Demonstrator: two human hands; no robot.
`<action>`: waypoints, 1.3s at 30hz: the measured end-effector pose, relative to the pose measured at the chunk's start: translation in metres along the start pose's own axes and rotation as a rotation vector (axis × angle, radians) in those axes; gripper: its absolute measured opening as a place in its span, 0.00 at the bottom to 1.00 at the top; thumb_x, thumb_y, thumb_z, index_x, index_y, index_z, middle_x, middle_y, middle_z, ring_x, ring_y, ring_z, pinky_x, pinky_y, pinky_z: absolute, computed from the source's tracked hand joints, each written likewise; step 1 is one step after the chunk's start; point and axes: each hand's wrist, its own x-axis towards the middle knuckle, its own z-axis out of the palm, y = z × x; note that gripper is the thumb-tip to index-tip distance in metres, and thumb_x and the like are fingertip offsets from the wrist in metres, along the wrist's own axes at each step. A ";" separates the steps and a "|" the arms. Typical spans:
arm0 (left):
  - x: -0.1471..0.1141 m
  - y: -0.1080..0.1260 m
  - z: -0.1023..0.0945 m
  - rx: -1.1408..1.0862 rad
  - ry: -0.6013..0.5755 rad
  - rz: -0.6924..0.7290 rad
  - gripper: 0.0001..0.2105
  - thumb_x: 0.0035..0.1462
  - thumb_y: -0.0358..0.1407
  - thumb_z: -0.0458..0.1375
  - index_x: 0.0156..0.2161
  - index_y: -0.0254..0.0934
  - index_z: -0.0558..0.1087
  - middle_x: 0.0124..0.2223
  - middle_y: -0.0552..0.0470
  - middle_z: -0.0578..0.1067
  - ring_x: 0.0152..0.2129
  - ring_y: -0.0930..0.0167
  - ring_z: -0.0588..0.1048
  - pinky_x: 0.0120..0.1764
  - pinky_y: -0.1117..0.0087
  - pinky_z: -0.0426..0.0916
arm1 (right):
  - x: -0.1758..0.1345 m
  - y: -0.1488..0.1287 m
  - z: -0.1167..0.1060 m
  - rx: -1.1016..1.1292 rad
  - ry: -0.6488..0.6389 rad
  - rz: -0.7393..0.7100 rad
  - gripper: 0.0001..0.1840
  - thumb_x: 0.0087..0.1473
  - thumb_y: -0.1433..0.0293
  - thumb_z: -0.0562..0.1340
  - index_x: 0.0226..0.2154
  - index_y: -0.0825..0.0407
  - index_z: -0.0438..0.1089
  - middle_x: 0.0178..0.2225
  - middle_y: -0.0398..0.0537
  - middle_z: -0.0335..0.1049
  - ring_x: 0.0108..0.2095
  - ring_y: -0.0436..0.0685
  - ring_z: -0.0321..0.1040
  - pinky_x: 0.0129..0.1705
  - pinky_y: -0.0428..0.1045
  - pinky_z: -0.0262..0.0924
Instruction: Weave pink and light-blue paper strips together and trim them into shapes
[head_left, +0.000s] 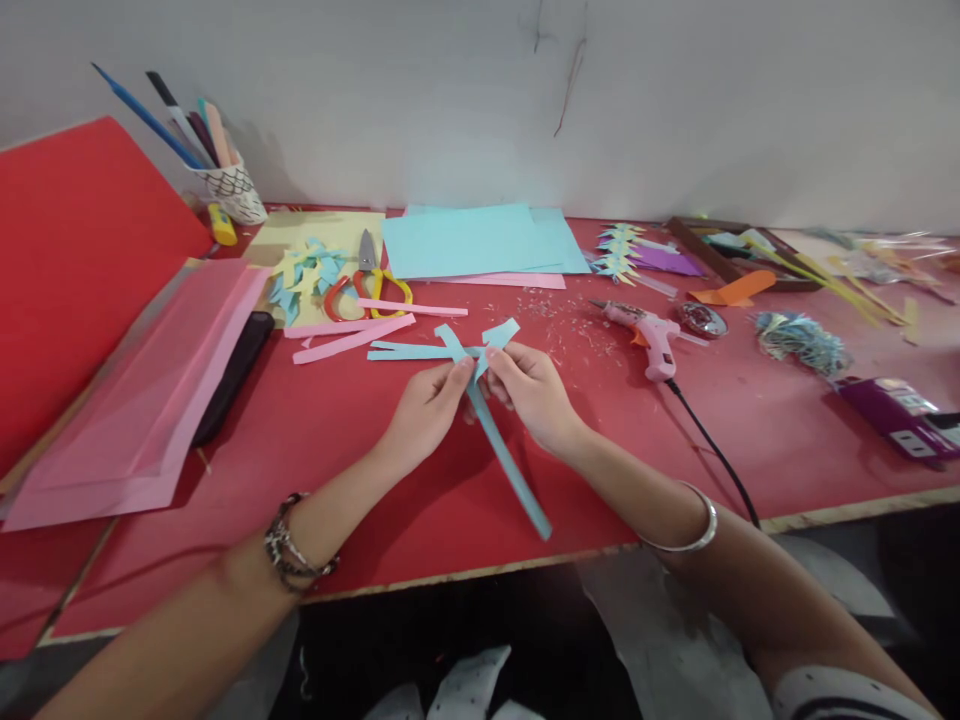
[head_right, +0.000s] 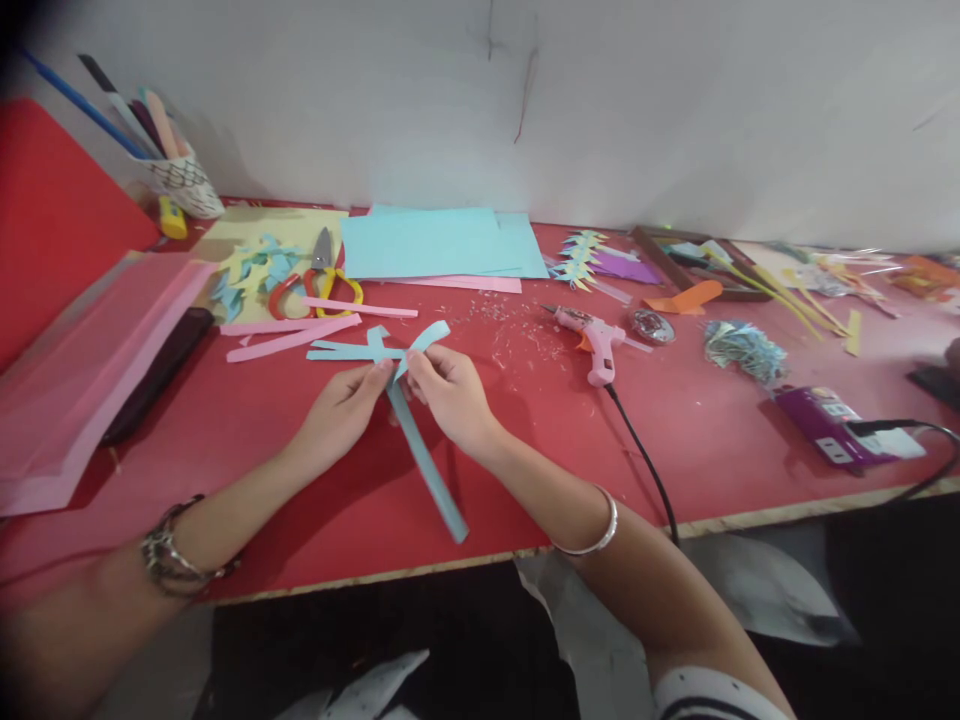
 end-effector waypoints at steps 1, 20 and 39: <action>0.000 0.000 0.000 -0.008 -0.043 -0.006 0.18 0.57 0.43 0.44 0.21 0.36 0.64 0.19 0.56 0.68 0.18 0.75 0.68 0.27 0.75 0.64 | 0.000 0.000 0.000 0.014 0.016 -0.009 0.19 0.51 0.67 0.54 0.13 0.52 0.52 0.11 0.33 0.49 0.13 0.41 0.47 0.16 0.41 0.45; 0.000 -0.001 0.000 0.033 0.218 0.008 0.17 0.55 0.44 0.46 0.19 0.37 0.59 0.17 0.59 0.60 0.16 0.77 0.61 0.22 0.75 0.59 | -0.001 -0.002 0.002 -0.035 -0.057 0.040 0.19 0.51 0.68 0.53 0.12 0.53 0.53 0.10 0.33 0.47 0.12 0.40 0.43 0.15 0.41 0.41; -0.002 0.002 0.001 0.048 0.060 0.026 0.19 0.57 0.43 0.44 0.18 0.37 0.60 0.16 0.58 0.62 0.14 0.77 0.61 0.21 0.76 0.59 | -0.002 -0.004 0.003 -0.009 -0.148 -0.041 0.18 0.51 0.63 0.54 0.15 0.53 0.59 0.11 0.34 0.54 0.13 0.41 0.51 0.17 0.41 0.48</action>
